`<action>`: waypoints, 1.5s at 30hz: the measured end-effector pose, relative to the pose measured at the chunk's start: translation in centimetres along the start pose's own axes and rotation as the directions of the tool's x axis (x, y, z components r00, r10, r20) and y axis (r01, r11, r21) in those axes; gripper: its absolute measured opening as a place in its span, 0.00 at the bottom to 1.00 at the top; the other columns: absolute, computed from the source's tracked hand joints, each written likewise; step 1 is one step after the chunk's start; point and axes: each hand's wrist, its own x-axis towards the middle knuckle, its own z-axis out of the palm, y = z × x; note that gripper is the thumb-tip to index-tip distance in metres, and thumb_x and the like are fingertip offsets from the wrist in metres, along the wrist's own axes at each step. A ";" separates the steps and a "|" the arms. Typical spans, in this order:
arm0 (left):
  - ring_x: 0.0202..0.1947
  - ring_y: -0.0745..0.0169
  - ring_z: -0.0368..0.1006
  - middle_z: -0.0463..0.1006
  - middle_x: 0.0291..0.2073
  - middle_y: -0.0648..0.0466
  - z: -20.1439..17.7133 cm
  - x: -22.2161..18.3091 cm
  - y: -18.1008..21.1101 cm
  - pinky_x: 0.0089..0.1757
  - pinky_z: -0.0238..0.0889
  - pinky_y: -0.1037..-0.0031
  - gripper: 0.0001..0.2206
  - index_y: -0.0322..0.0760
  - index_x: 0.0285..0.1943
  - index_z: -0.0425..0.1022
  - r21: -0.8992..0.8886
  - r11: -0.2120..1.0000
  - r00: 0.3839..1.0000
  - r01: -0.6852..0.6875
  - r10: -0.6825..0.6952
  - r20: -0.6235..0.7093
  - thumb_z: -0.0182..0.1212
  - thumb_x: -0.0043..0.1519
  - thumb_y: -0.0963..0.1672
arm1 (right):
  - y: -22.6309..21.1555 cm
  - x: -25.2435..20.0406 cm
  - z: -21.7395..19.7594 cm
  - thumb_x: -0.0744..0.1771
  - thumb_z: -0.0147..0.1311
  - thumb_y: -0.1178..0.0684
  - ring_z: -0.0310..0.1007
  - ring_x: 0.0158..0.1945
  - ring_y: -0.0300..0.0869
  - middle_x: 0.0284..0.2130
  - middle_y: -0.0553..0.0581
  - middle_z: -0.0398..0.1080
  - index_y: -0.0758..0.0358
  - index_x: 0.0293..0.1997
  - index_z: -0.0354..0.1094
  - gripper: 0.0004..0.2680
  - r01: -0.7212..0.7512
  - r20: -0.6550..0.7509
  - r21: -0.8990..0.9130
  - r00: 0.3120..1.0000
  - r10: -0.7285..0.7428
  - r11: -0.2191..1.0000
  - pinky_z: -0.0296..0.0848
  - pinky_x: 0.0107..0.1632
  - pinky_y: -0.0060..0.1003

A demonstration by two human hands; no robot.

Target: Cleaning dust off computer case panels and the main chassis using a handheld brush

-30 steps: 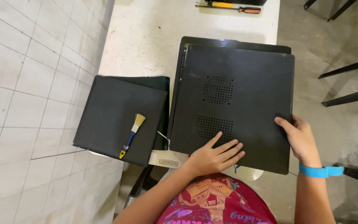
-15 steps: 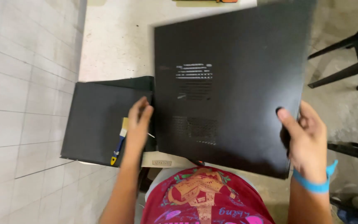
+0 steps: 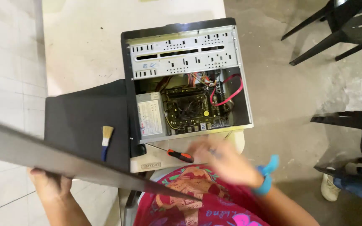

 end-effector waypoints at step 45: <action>0.40 0.59 0.84 0.83 0.41 0.51 15.4 -3.2 12.9 0.45 0.82 0.65 0.15 0.44 0.55 0.73 -0.700 0.685 0.858 0.202 -0.468 -0.211 0.63 0.68 0.53 | 14.7 3.2 -3.1 0.69 0.37 0.29 0.69 0.63 0.61 0.60 0.80 0.67 0.82 0.64 0.63 0.33 -0.746 -0.745 -0.665 0.665 0.062 0.012 0.66 0.61 0.51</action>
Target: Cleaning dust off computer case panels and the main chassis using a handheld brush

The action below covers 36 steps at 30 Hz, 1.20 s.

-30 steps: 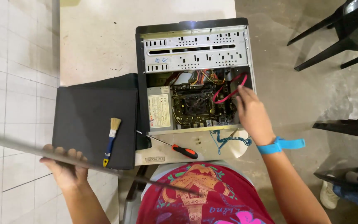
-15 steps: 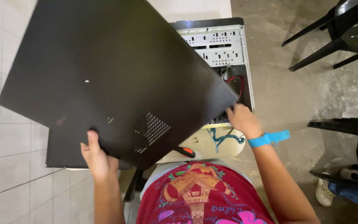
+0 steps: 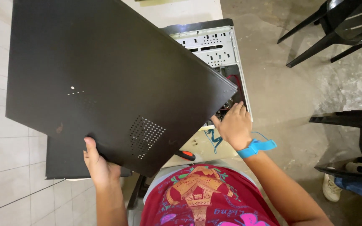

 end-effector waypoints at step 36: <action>0.57 0.69 0.67 0.68 0.68 0.56 11.6 -13.6 -5.9 0.58 0.59 0.76 0.39 0.37 0.78 0.49 0.401 0.846 0.927 0.353 -0.373 -0.028 0.57 0.59 0.53 | 5.2 -1.3 -6.3 0.67 0.56 0.52 0.75 0.52 0.37 0.51 0.53 0.76 0.61 0.57 0.69 0.13 0.139 0.090 0.866 0.901 0.424 -0.481 0.73 0.59 0.30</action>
